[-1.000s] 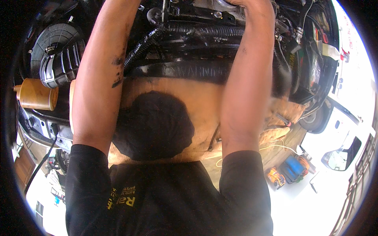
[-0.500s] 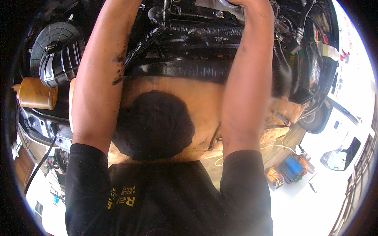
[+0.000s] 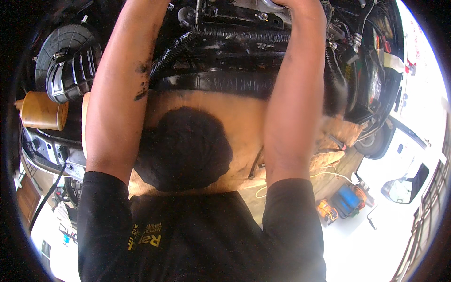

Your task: The person sprays a liquid from a small bottle into the engine bay, then uses a screwdriver to adjust components within the engine. The person continues to manipulate hoses and parts with both hands while another person stands nearby.

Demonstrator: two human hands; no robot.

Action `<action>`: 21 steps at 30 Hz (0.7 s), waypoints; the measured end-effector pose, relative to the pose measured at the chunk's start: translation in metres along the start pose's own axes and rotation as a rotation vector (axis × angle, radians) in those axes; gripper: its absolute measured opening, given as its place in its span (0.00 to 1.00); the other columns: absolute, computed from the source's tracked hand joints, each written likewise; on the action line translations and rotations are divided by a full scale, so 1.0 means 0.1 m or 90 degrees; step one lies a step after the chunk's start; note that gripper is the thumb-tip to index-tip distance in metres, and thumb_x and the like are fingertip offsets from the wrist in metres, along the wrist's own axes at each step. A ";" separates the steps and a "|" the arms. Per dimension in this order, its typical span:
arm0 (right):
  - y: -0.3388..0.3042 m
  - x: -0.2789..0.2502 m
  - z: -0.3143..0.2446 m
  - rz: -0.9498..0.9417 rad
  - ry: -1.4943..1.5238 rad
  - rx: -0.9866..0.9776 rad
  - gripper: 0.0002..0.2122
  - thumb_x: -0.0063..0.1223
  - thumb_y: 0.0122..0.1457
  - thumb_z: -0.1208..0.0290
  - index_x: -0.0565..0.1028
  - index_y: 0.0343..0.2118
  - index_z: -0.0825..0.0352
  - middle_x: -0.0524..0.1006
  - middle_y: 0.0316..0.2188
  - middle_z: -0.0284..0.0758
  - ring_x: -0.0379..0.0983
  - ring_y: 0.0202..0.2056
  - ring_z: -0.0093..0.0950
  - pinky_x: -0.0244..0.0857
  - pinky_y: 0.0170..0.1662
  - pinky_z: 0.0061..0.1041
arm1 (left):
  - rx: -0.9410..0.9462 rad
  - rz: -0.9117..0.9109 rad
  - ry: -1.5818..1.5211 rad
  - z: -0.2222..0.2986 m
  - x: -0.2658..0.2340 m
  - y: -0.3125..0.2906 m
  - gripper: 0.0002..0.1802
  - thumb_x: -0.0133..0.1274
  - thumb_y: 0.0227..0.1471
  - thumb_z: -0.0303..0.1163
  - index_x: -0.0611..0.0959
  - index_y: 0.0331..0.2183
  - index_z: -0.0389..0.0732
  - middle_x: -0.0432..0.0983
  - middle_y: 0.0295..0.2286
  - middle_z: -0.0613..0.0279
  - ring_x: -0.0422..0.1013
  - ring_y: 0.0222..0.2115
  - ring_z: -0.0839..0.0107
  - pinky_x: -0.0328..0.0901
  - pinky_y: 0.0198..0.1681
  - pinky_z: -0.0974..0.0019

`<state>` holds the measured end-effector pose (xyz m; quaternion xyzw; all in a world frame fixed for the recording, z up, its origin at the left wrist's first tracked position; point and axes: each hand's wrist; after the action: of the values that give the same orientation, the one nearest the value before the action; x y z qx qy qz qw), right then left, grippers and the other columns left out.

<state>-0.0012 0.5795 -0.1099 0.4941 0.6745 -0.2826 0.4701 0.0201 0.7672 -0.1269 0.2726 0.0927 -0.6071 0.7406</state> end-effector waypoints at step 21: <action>0.00 0.11 0.11 0.117 -0.112 -0.072 0.17 0.56 0.51 0.81 0.84 0.46 0.73 0.86 0.42 0.48 0.83 0.44 0.41 0.74 0.51 0.38 | -0.023 0.029 -0.027 0.04 0.06 -0.03 0.18 0.63 0.54 0.36 0.91 0.43 0.35 0.85 0.44 0.34 0.81 0.51 0.41 0.75 0.57 0.50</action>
<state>0.0017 0.5740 -0.1241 0.4999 0.5977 -0.2424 0.5780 0.0177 0.7596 -0.1273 0.2484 0.0813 -0.5941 0.7608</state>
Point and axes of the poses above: each hand's wrist, its own y-axis towards the middle knuckle, its own x-axis out of the palm, z = x × y
